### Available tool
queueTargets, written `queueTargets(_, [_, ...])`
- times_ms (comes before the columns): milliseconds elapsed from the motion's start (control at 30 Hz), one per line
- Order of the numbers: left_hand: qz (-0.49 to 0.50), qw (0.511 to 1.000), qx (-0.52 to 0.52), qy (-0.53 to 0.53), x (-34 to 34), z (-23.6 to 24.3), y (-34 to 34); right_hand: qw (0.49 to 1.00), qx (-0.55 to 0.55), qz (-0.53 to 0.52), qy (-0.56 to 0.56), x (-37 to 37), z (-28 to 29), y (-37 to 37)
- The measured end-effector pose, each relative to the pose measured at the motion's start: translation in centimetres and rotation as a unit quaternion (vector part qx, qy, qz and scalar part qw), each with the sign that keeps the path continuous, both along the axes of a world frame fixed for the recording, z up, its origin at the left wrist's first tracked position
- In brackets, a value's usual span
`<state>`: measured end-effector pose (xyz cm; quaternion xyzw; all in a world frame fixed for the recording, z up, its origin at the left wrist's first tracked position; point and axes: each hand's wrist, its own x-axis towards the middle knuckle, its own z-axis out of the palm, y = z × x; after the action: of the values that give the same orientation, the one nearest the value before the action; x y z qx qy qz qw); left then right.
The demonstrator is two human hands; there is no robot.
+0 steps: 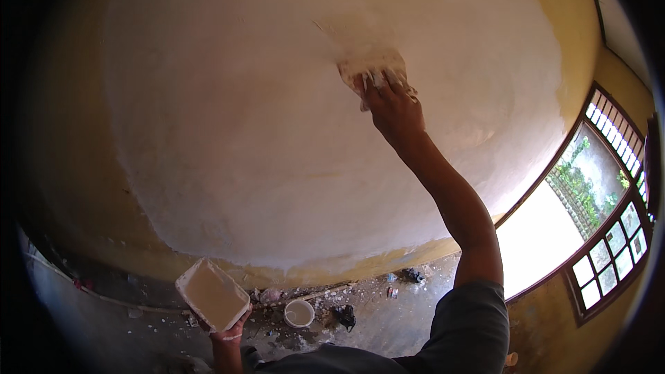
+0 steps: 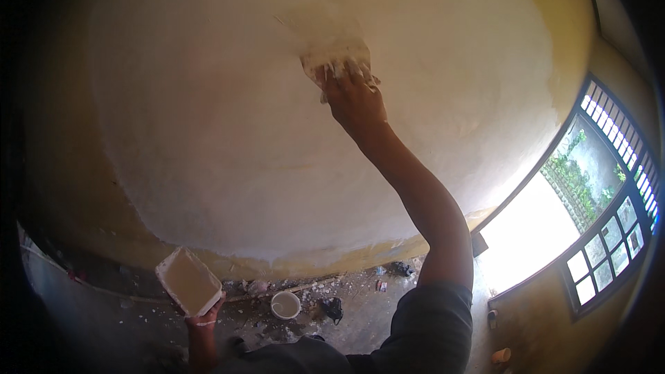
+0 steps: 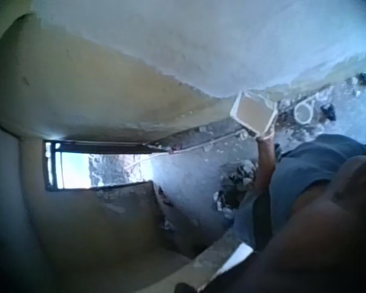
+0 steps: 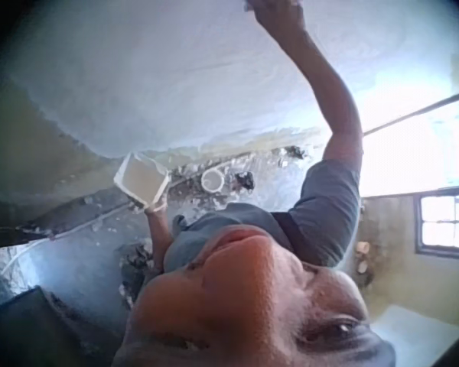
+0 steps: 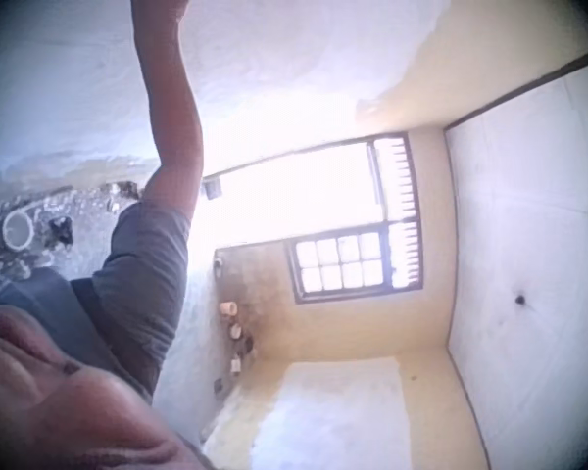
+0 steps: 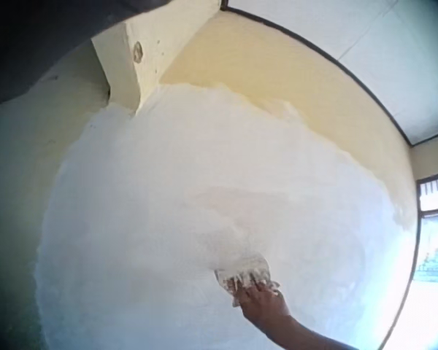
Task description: The person applies a white plaster or filler material to an indoor wall using a spreader. The person periodically scrapes more material from a rectangular container and smooths it onto different sections of the wall.
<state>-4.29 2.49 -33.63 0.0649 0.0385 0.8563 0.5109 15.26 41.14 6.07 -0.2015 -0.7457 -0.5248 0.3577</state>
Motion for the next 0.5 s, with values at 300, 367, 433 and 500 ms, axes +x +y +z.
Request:
queueTargets(300, [-0.019,1.0,0.0,-0.012,0.5,-0.5,0.1,0.87,-0.221,0.013,0.44,5.6,10.9,2.4])
queueTargets(367, [-0.019,1.0,-0.003,-0.011,0.4,-0.4,0.1,0.86,-0.265,-0.012,0.435,3.6,12.4,1.7])
queueTargets(433, [-0.02,1.0,-0.004,-0.011,0.5,-0.4,0.0,0.865,-0.274,-0.007,0.421,0.8,11.9,1.4])
queueTargets(500, [-0.021,1.0,-0.004,-0.011,0.5,-0.3,0.0,0.897,-0.212,0.032,0.387,-2.3,10.1,1.0])
